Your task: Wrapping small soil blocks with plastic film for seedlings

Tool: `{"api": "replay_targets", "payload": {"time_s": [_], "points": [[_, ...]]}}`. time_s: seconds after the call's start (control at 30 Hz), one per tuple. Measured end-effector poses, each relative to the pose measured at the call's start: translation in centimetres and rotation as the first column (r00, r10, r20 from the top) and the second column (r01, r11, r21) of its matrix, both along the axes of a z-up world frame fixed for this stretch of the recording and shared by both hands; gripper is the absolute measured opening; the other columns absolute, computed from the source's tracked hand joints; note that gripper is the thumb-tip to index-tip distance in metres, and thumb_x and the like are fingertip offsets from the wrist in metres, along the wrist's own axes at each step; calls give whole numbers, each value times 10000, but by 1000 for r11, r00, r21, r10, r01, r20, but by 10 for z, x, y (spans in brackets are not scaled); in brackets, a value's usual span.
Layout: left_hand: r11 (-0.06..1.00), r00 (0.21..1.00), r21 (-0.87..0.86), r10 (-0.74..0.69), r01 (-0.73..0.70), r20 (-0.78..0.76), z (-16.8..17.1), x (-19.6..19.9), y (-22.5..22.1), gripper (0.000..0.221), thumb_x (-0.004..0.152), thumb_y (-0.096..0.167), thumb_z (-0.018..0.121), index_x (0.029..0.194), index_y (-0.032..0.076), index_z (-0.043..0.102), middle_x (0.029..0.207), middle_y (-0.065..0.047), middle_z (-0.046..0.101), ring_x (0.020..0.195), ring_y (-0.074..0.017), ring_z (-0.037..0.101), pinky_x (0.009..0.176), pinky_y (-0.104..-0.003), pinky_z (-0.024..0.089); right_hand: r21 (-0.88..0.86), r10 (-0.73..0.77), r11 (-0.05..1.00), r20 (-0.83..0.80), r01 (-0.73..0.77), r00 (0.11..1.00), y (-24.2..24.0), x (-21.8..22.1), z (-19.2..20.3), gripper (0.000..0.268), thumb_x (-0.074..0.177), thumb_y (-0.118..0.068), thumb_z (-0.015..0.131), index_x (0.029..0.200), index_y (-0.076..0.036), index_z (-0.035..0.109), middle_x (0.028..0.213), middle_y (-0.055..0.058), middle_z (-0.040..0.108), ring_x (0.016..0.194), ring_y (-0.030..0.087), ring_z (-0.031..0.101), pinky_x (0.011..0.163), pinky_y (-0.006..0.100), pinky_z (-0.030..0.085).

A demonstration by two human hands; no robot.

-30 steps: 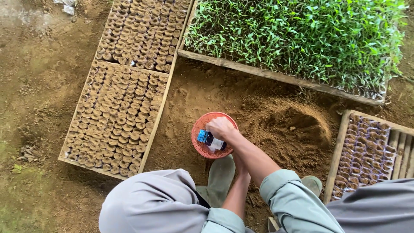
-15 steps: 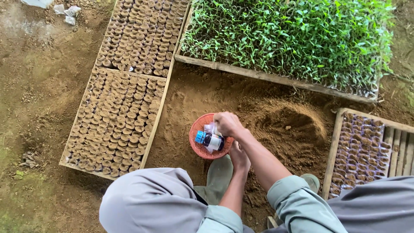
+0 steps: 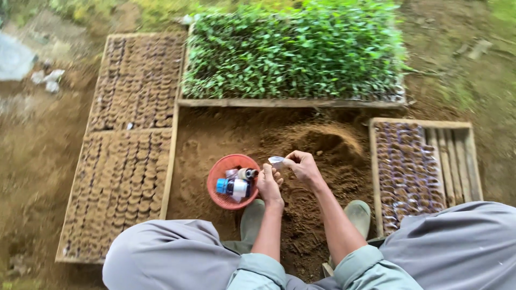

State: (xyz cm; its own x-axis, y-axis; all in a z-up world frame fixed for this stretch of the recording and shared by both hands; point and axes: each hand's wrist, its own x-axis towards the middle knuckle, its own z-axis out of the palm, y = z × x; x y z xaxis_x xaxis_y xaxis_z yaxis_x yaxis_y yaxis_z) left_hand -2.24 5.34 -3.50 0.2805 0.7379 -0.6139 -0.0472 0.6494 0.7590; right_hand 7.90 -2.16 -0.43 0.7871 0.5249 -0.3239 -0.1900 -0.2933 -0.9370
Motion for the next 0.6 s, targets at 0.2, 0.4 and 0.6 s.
{"api": "replay_targets", "payload": {"time_s": [0.2, 0.4, 0.6], "points": [[979, 982, 135, -162, 149, 91, 27, 13, -22, 33, 931, 52, 697, 906, 36, 683, 739, -109, 721, 624, -151, 710, 580, -266, 601, 36, -31, 999, 25, 30, 999, -45, -4, 33, 77, 793, -65, 815, 856, -47, 773, 683, 57, 673, 635, 106, 577, 549, 247, 458], [940, 937, 132, -331, 316, 114, 40, 18, -44, 45, 971, 64, 630, 959, 93, 663, 796, -85, 753, 668, -163, 750, 614, -275, 625, 35, -243, 965, -239, 259, 940, -90, 1, 14, 300, 993, -338, 691, 934, -52, 760, 807, 112, 760, 679, 126, 710, 512, 187, 535], [849, 886, 272, -461, 453, -37, 70, 22, -60, 61, 971, 50, 628, 974, 72, 684, 758, -63, 736, 624, -116, 713, 589, -244, 614, 58, -157, 982, -279, 179, 948, -105, -7, 52, 317, 971, -390, 722, 846, -102, 768, 797, 54, 741, 775, 134, 671, 651, 228, 511]]}}
